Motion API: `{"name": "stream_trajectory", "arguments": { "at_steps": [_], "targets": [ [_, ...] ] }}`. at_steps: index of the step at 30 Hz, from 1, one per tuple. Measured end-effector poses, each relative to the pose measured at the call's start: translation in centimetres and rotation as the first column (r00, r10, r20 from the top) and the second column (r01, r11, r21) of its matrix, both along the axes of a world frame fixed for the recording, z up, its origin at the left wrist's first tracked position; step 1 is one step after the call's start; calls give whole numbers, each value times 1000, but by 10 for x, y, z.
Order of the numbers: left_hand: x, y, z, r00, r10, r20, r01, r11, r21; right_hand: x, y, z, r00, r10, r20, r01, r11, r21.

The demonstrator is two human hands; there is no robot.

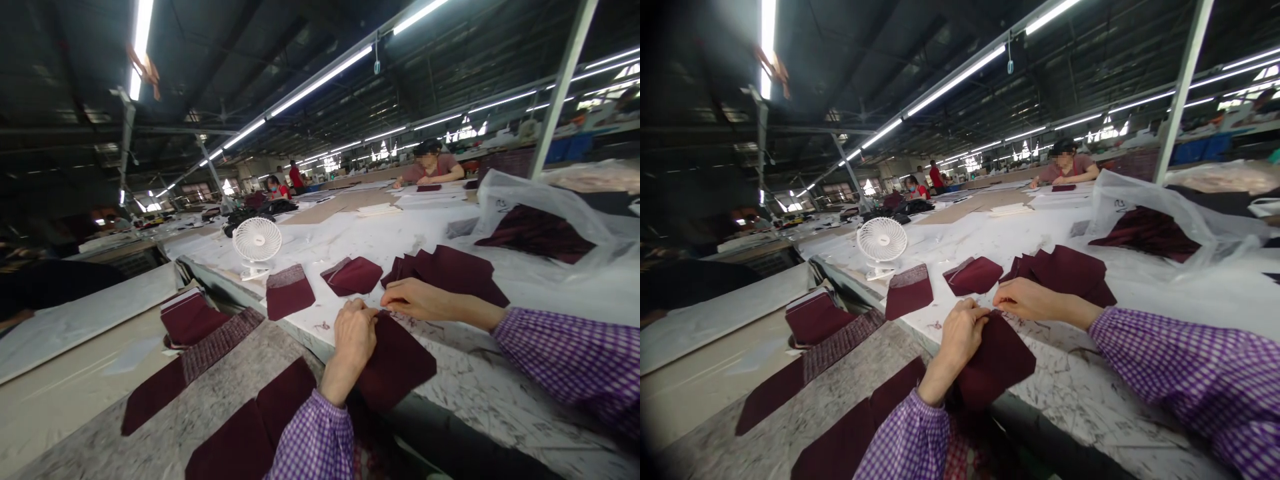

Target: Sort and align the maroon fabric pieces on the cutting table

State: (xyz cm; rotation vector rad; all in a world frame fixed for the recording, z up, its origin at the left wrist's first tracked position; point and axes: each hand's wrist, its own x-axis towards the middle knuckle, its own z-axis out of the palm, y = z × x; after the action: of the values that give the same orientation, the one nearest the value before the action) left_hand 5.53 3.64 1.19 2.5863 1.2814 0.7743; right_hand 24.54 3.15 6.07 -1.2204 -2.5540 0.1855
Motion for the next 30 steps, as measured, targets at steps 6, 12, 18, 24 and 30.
{"name": "stream_trajectory", "arguments": {
  "at_steps": [6,12,18,24,30],
  "targets": [
    [0,-1,1,999,-14,-34,15,1000,27,0,3,-7,998,37,44,-39,999,32],
    [-2,-2,0,1000,-18,-8,18,999,40,4,10,-21,995,59,80,-68,990,120],
    [-9,0,-6,995,-76,63,73,997,39,0,1,-24,933,83,351,-211,915,344],
    [-13,-2,-3,992,-113,-58,118,990,81,6,-4,-30,888,54,456,-274,860,431],
    [-10,-3,-2,992,-86,-89,94,991,94,9,-8,-21,980,-17,199,-49,945,325]
  ]
}}
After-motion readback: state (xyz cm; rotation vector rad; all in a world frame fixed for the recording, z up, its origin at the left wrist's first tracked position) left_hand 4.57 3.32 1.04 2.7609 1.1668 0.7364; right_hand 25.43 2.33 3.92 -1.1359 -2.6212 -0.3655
